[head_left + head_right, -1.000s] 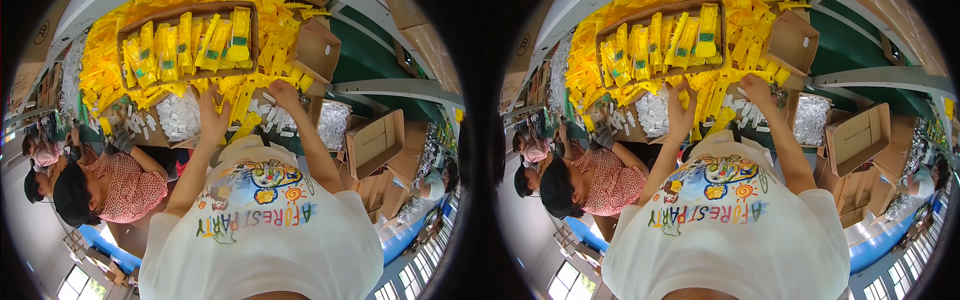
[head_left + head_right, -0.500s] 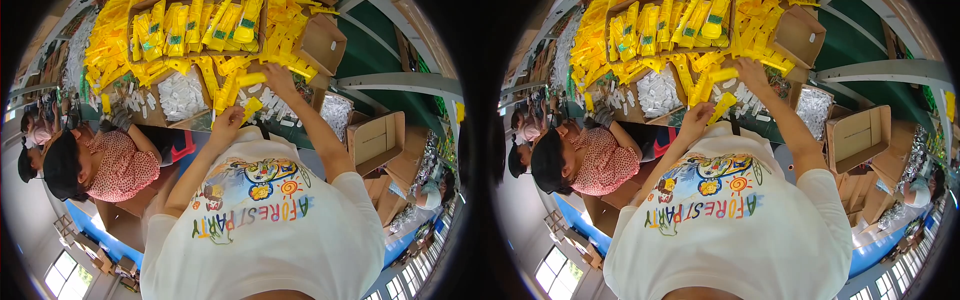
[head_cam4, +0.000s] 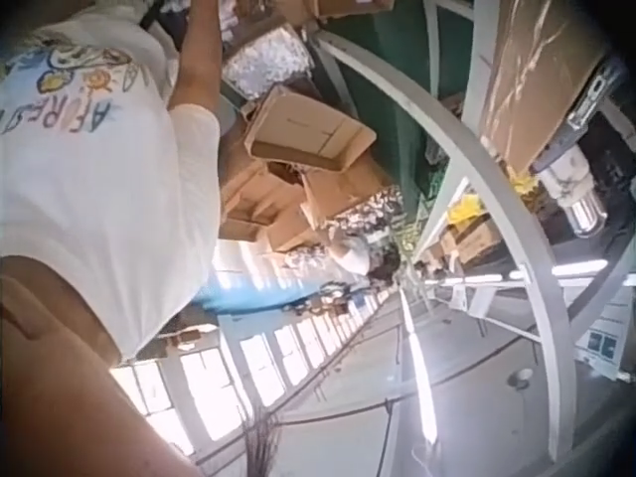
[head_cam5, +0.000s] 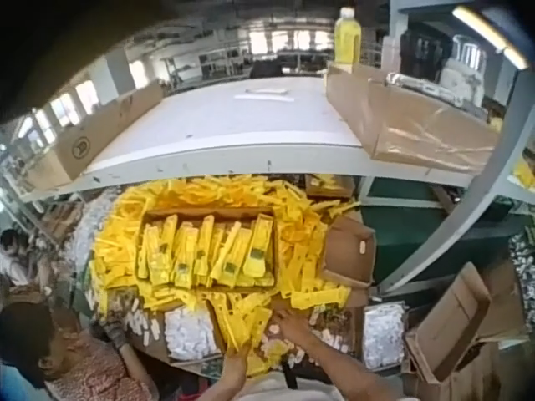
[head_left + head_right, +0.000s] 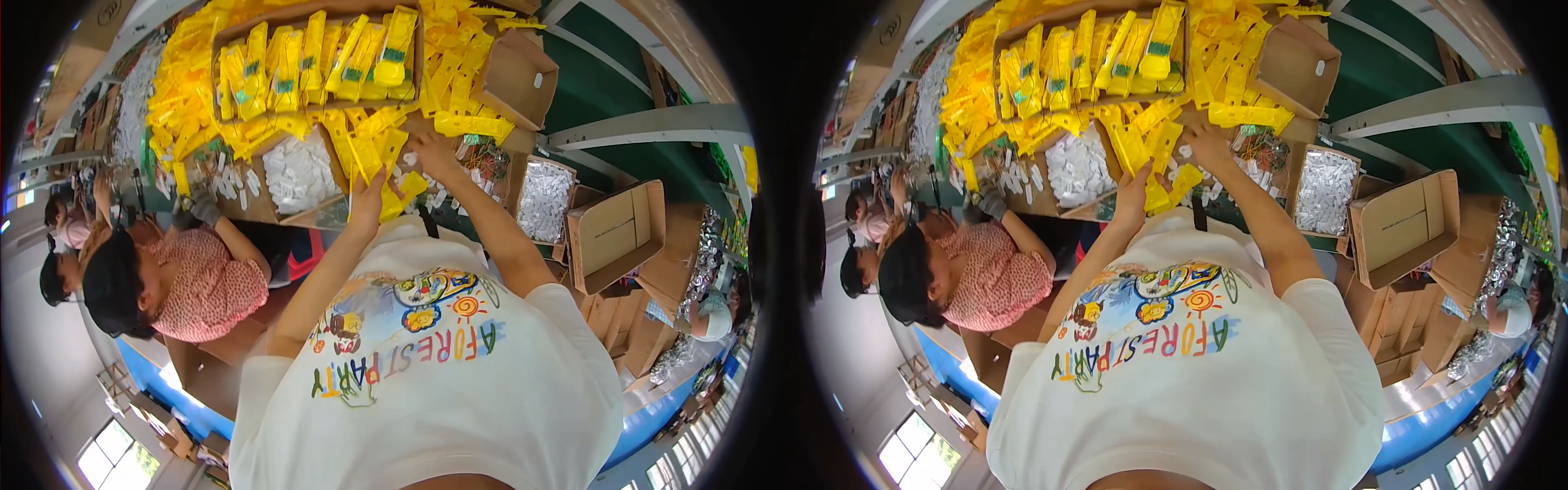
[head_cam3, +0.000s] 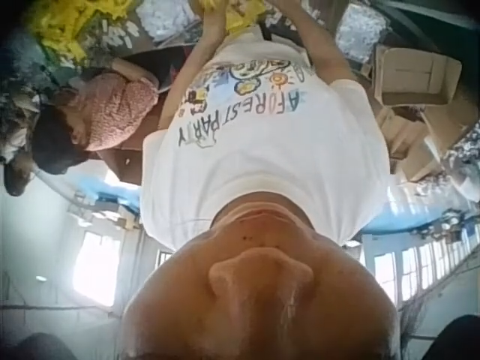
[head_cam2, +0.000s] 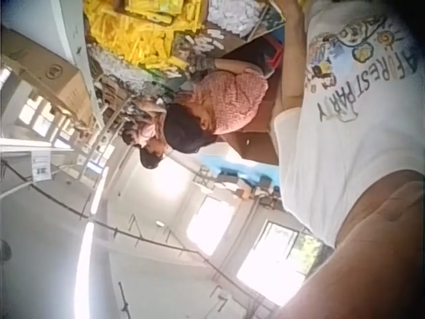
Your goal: Assembling electronic circuit boards into yellow plastic housings and organizing the finished units into boxes.
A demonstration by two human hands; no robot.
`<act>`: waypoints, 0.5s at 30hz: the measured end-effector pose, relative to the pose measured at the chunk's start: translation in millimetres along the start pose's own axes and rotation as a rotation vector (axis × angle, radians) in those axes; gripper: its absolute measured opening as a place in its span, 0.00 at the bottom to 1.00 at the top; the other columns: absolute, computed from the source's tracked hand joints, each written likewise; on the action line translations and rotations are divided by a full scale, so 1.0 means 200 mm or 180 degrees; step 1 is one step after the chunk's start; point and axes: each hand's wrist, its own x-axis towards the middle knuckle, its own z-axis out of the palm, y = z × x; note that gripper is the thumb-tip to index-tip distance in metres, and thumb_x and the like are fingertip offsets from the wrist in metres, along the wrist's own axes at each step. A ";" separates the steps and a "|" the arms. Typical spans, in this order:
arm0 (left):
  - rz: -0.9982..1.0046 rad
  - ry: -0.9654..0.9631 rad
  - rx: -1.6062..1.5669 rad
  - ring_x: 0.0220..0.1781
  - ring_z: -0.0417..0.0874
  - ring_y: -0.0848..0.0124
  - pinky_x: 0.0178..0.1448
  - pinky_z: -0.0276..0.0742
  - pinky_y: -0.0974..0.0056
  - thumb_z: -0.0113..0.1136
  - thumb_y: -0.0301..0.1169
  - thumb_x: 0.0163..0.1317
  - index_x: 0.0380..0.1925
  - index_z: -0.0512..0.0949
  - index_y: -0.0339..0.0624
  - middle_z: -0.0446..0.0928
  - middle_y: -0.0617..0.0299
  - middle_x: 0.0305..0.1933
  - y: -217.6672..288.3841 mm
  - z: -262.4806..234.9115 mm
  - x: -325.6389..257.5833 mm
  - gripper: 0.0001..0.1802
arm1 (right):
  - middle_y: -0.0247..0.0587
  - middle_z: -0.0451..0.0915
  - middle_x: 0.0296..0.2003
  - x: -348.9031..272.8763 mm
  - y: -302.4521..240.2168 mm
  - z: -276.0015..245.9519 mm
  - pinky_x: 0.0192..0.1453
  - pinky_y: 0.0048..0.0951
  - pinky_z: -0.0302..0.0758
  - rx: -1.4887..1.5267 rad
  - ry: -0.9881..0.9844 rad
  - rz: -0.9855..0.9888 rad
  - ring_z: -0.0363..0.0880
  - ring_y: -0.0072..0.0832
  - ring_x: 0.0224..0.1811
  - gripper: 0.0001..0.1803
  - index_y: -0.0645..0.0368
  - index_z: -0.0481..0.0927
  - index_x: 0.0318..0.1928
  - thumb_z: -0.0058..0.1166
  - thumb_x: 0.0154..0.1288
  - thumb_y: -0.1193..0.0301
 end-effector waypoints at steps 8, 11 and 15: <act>-0.0339 -0.0914 -0.0339 0.40 0.76 0.69 0.43 0.74 0.61 0.33 0.51 0.67 0.55 0.67 0.51 0.75 0.64 0.43 0.14 -0.06 0.05 0.25 | 0.46 0.80 0.29 0.16 -0.26 -0.28 0.34 0.42 0.75 0.1720 -0.0424 0.1693 0.80 0.39 0.31 0.19 0.53 0.74 0.49 0.50 0.56 0.62; -0.0289 -0.1100 -0.0067 0.38 0.74 0.71 0.43 0.72 0.63 0.32 0.52 0.69 0.53 0.66 0.47 0.73 0.63 0.41 0.09 0.09 0.00 0.26 | 0.35 0.76 0.20 0.09 -0.36 -0.51 0.22 0.23 0.71 0.4323 0.0273 0.2000 0.75 0.21 0.19 0.12 0.60 0.76 0.29 0.57 0.58 0.64; -0.0581 -0.1398 -0.0091 0.35 0.73 0.71 0.40 0.70 0.64 0.35 0.54 0.68 0.48 0.66 0.43 0.72 0.62 0.38 0.10 0.23 -0.08 0.26 | 0.37 0.74 0.19 -0.03 -0.46 -0.73 0.15 0.22 0.70 0.4744 0.0076 0.2494 0.74 0.22 0.13 0.12 0.63 0.73 0.26 0.56 0.59 0.66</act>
